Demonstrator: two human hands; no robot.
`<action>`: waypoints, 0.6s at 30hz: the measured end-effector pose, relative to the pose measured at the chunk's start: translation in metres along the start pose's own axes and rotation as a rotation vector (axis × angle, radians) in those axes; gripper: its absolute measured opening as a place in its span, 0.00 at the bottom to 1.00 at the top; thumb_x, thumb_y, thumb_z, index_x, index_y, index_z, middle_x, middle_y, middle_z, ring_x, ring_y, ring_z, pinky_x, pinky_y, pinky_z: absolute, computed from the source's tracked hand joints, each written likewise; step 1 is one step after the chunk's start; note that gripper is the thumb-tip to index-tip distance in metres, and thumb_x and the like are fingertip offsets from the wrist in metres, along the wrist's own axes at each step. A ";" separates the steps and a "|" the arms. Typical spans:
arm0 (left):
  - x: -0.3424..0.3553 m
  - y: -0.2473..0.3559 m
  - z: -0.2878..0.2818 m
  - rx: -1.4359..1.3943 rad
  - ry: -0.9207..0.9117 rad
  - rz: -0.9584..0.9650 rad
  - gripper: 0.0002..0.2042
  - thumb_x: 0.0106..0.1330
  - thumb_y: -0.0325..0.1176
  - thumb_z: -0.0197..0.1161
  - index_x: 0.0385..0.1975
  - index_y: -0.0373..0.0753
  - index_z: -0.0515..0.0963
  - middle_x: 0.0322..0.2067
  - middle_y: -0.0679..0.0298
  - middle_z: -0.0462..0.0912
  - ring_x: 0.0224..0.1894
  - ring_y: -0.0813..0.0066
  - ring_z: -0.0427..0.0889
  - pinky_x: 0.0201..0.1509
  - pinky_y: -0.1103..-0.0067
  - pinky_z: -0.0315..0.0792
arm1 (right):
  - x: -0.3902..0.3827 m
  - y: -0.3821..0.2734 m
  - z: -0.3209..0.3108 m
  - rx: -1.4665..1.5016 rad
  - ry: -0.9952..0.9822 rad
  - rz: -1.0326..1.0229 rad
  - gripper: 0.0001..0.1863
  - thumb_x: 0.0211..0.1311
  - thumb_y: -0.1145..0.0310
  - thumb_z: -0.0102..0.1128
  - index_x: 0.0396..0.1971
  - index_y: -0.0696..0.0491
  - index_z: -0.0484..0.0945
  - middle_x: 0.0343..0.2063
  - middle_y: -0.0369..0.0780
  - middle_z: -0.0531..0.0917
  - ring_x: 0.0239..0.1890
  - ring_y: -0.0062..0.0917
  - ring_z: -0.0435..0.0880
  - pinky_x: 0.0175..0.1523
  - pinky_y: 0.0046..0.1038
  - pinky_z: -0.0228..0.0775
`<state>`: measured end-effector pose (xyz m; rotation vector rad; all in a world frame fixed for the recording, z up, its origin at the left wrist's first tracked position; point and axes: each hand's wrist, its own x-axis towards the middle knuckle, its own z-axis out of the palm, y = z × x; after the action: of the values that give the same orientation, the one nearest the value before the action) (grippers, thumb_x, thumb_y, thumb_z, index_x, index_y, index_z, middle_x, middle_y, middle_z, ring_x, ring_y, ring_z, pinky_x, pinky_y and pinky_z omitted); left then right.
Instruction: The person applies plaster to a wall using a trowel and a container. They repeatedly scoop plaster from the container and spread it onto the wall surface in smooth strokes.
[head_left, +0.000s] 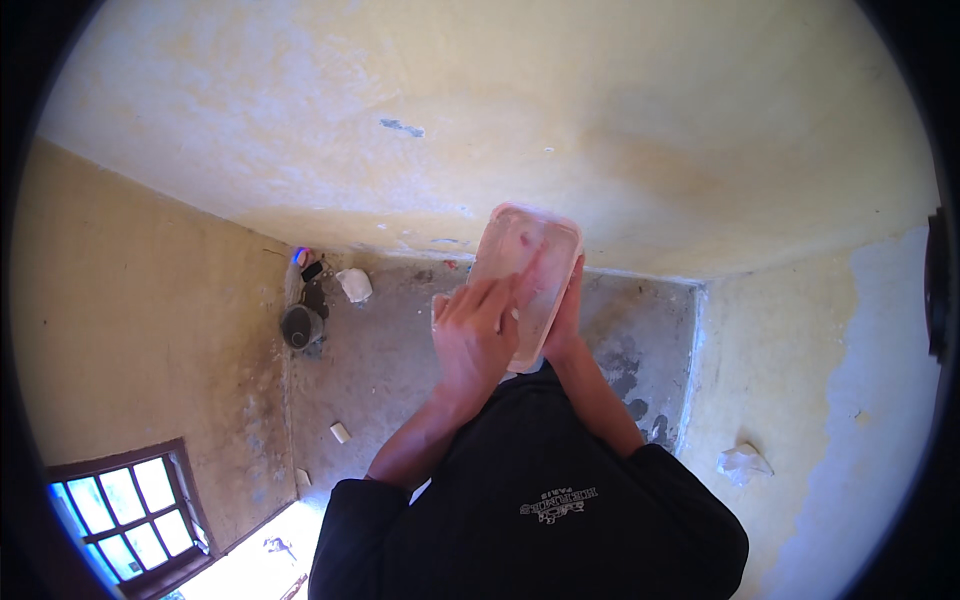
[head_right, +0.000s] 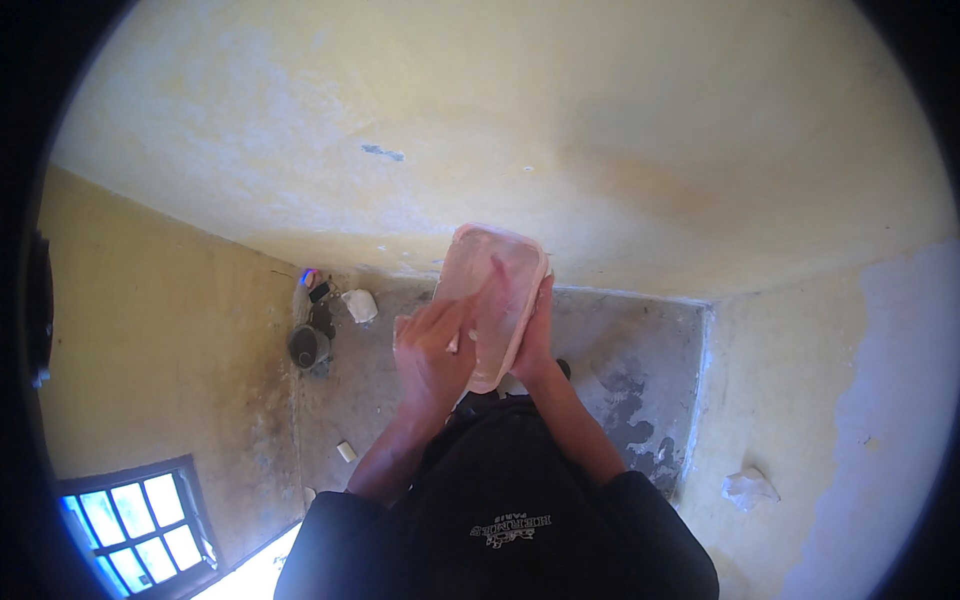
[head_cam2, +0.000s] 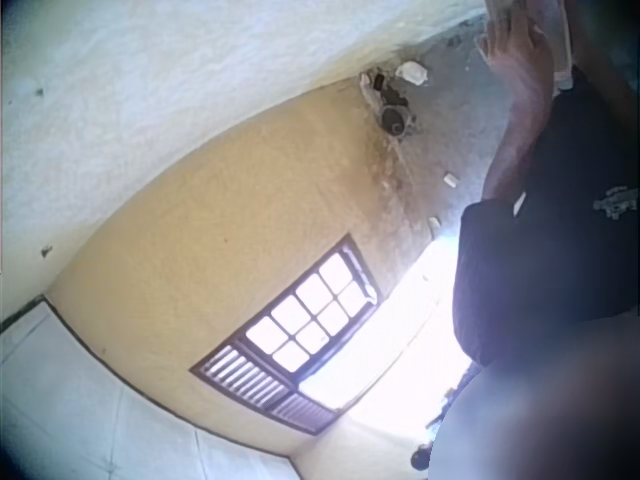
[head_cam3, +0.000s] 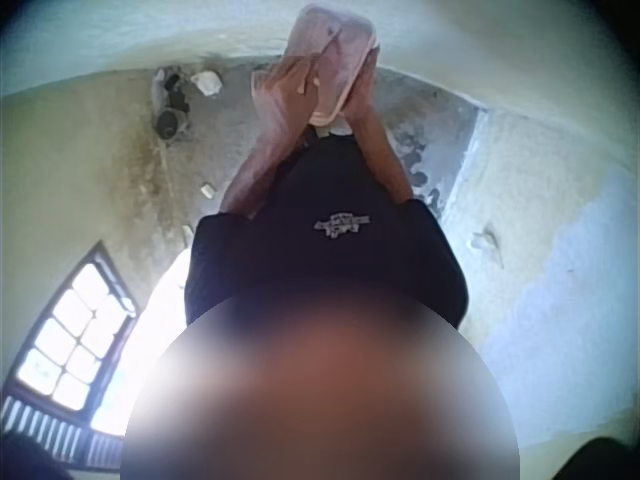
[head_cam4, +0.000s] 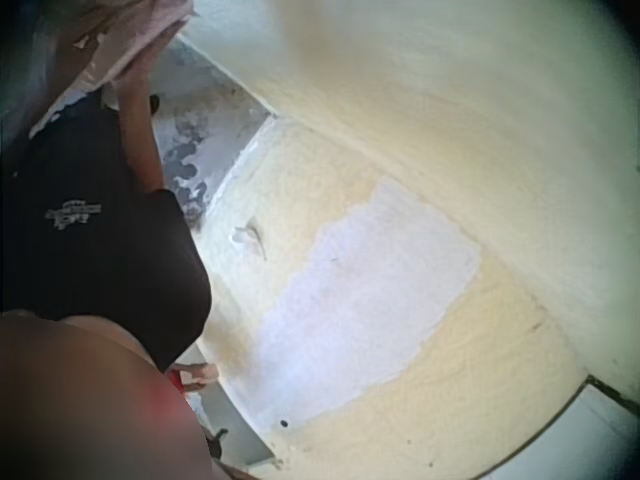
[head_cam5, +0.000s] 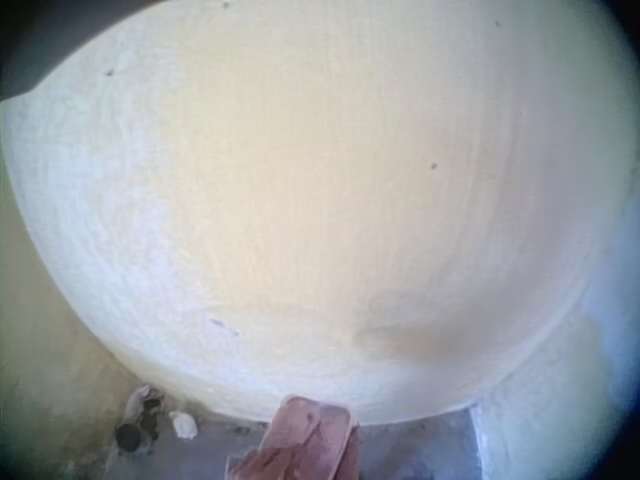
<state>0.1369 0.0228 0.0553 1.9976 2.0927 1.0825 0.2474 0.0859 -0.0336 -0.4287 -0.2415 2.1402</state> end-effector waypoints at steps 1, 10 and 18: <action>0.004 -0.002 0.000 0.034 0.015 -0.032 0.12 0.57 0.26 0.63 0.41 0.40 0.83 0.33 0.64 0.83 0.34 0.66 0.81 0.37 0.69 0.67 | 0.001 0.002 -0.003 0.011 -0.032 0.009 0.44 0.68 0.28 0.26 0.70 0.46 0.58 0.66 0.39 0.68 0.66 0.35 0.68 0.69 0.39 0.63; 0.005 0.002 0.004 0.046 0.111 -0.098 0.12 0.56 0.23 0.63 0.40 0.39 0.83 0.30 0.65 0.81 0.30 0.65 0.79 0.34 0.69 0.63 | 0.000 0.007 0.004 -0.002 -0.014 -0.021 0.44 0.68 0.29 0.24 0.70 0.47 0.60 0.65 0.40 0.69 0.65 0.33 0.70 0.68 0.38 0.65; 0.009 0.001 -0.003 0.011 0.059 0.021 0.13 0.56 0.22 0.63 0.42 0.41 0.84 0.31 0.68 0.82 0.31 0.68 0.78 0.35 0.70 0.63 | 0.000 0.003 -0.005 -0.037 -0.022 0.026 0.43 0.68 0.28 0.24 0.69 0.46 0.61 0.63 0.40 0.72 0.62 0.33 0.73 0.64 0.38 0.70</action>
<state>0.1345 0.0293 0.0617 2.0215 2.1152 1.1501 0.2472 0.0844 -0.0395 -0.4321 -0.2895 2.1694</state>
